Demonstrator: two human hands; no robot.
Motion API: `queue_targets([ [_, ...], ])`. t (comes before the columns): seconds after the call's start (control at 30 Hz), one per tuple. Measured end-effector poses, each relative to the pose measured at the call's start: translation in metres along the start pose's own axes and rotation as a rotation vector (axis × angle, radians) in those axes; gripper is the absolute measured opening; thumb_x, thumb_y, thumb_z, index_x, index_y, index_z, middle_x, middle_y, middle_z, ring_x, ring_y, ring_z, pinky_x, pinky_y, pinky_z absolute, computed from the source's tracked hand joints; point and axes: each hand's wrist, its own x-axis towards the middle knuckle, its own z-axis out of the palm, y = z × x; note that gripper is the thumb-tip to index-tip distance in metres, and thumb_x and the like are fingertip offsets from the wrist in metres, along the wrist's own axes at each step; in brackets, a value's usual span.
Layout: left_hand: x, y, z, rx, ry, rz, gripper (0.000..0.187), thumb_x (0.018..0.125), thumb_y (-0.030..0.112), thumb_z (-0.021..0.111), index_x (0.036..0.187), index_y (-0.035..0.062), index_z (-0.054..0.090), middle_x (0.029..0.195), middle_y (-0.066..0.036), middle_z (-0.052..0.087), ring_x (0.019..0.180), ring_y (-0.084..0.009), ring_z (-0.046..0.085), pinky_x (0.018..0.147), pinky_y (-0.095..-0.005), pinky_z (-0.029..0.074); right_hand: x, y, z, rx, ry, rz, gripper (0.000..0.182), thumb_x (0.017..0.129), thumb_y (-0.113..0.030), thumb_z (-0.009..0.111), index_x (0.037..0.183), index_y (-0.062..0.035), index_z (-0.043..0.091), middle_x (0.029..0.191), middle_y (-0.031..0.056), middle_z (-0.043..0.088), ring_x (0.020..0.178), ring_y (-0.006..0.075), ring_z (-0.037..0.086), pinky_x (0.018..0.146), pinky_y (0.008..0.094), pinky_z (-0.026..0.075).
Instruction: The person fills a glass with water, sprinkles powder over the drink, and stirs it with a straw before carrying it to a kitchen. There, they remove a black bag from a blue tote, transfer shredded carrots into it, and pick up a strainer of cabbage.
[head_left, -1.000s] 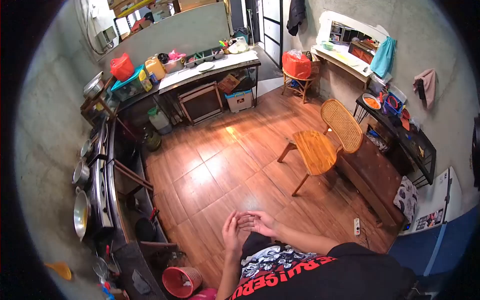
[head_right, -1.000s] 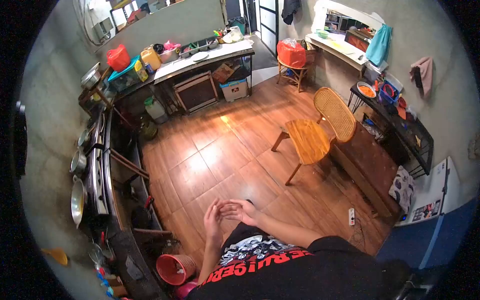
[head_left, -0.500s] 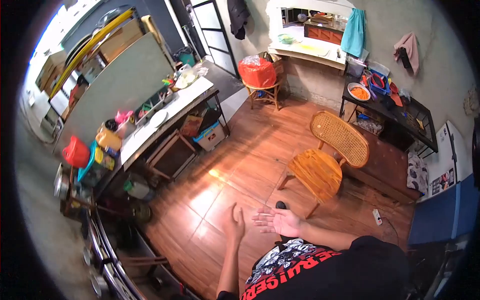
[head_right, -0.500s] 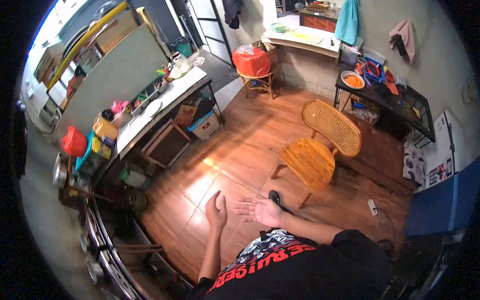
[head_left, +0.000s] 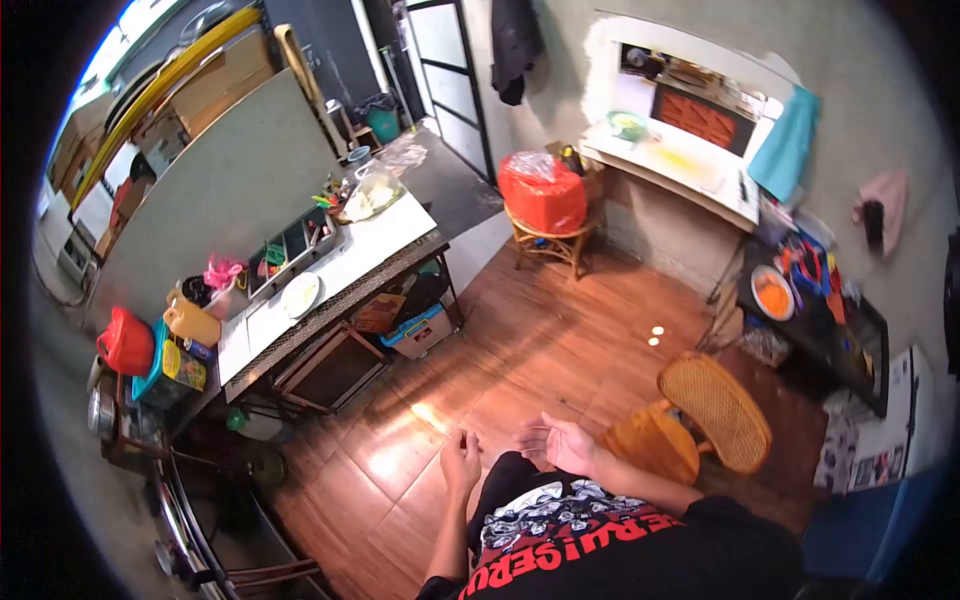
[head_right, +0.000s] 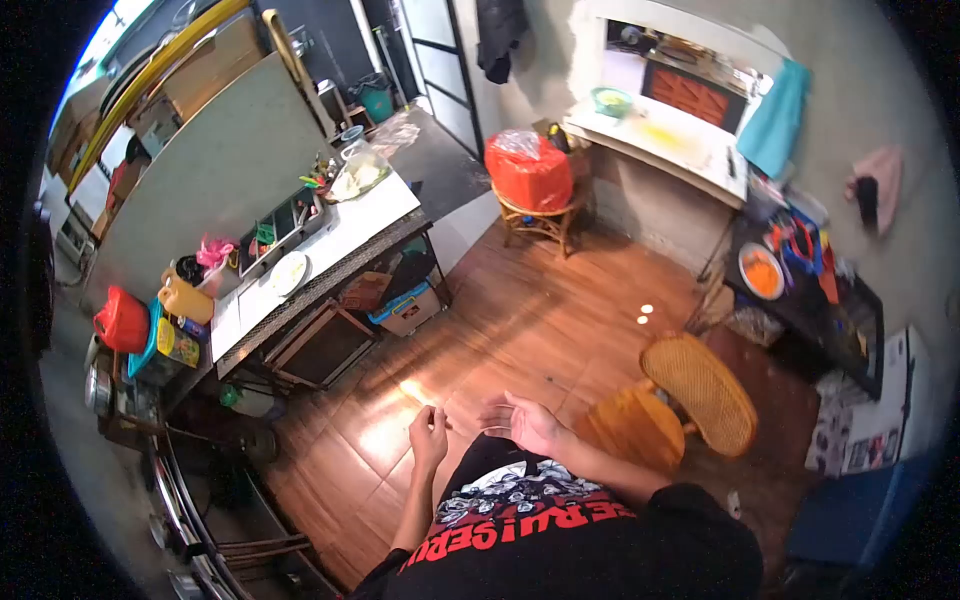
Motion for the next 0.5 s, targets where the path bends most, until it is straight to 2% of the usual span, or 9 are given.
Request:
queue_targets([
  [0.03,0.016,0.000,0.004,-0.103,-0.095,-0.181,0.027,0.094,0.018,0.056,0.075,-0.0018,0.059,0.063,-0.017,0.058,0.058,-0.0308,0.058,0.057,-0.0386,0.044,0.017,-0.015,-0.008,0.046,-0.008,-0.040,0.040,0.101,-0.035,0.042,0.109,-0.0013,0.061,0.112,0.0198,0.065,0.108,0.0344,0.061,0.097,0.0446,0.047],
  [0.07,0.034,-0.006,0.011,-0.009,-0.118,-0.175,0.033,0.096,0.022,0.055,0.073,-0.0021,0.056,0.060,-0.016,0.053,0.056,-0.0286,0.057,0.056,-0.0381,0.043,0.029,-0.026,-0.011,0.058,0.263,-0.034,0.035,0.099,-0.032,0.048,0.082,-0.0055,0.062,0.084,0.0130,0.067,0.090,0.0318,0.065,0.088,0.0427,0.050],
  [0.17,0.097,-0.015,0.034,0.051,-0.114,-0.100,0.038,0.097,0.027,0.053,0.075,-0.0032,0.057,0.063,-0.018,0.055,0.056,-0.0284,0.057,0.055,-0.0402,0.042,0.077,-0.061,-0.044,0.132,0.218,-0.016,0.037,0.099,-0.031,0.049,0.071,-0.0089,0.054,0.071,0.0084,0.058,0.081,0.0285,0.063,0.080,0.0409,0.050],
  [0.2,0.120,-0.015,0.044,-0.014,-0.111,-0.108,0.040,0.097,0.031,0.051,0.078,-0.0032,0.058,0.065,-0.019,0.056,0.058,-0.0279,0.058,0.055,-0.0417,0.041,0.095,-0.073,-0.046,0.091,0.406,-0.002,0.041,0.100,-0.031,0.047,0.065,-0.0111,0.046,0.060,0.0045,0.047,0.067,0.0241,0.055,0.070,0.0367,0.047],
  [0.23,0.146,-0.019,0.050,-0.017,-0.101,-0.125,0.040,0.097,0.031,0.051,0.078,-0.0032,0.058,0.065,-0.019,0.056,0.058,-0.0279,0.058,0.055,-0.0417,0.041,0.117,-0.091,-0.060,0.086,0.412,0.016,0.041,0.100,-0.031,0.047,0.065,-0.0111,0.046,0.060,0.0045,0.047,0.067,0.0241,0.055,0.070,0.0367,0.047],
  [0.3,0.203,-0.019,0.060,0.040,-0.226,-0.213,0.040,0.096,0.033,0.052,0.080,-0.0027,0.060,0.066,-0.019,0.058,0.060,-0.0302,0.059,0.056,-0.0416,0.041,0.157,-0.131,-0.071,0.346,0.244,0.043,0.043,0.100,-0.033,0.047,0.062,-0.0127,0.041,0.055,0.0022,0.040,0.059,0.0203,0.047,0.066,0.0334,0.043],
  [0.33,0.232,-0.015,0.064,-0.067,-0.190,-0.201,0.041,0.095,0.036,0.054,0.078,-0.0014,0.060,0.064,-0.020,0.057,0.060,-0.0337,0.058,0.056,-0.0415,0.041,0.176,-0.157,-0.063,0.229,0.415,-0.011,0.045,0.100,-0.035,0.047,0.061,-0.0137,0.038,0.053,0.0006,0.034,0.056,0.0172,0.039,0.062,0.0313,0.039],
  [0.43,0.318,-0.003,0.079,-0.033,-0.125,-0.147,0.043,0.094,0.037,0.055,0.076,-0.0011,0.060,0.063,-0.020,0.056,0.059,-0.0354,0.056,0.055,-0.0415,0.041,0.227,-0.233,-0.044,0.067,0.431,-0.094,0.043,0.099,-0.035,0.048,0.063,-0.0140,0.038,0.054,0.0002,0.035,0.058,0.0168,0.040,0.062,0.0319,0.039],
  [0.5,0.372,0.015,0.082,-0.011,-0.174,-0.127,0.044,0.094,0.038,0.055,0.074,-0.0010,0.060,0.064,-0.020,0.055,0.058,-0.0354,0.056,0.055,-0.0416,0.041,0.254,-0.274,-0.036,-0.056,0.468,-0.237,0.032,0.099,-0.032,0.047,0.074,-0.0132,0.044,0.063,0.0014,0.042,0.059,0.0166,0.044,0.061,0.0309,0.039],
])
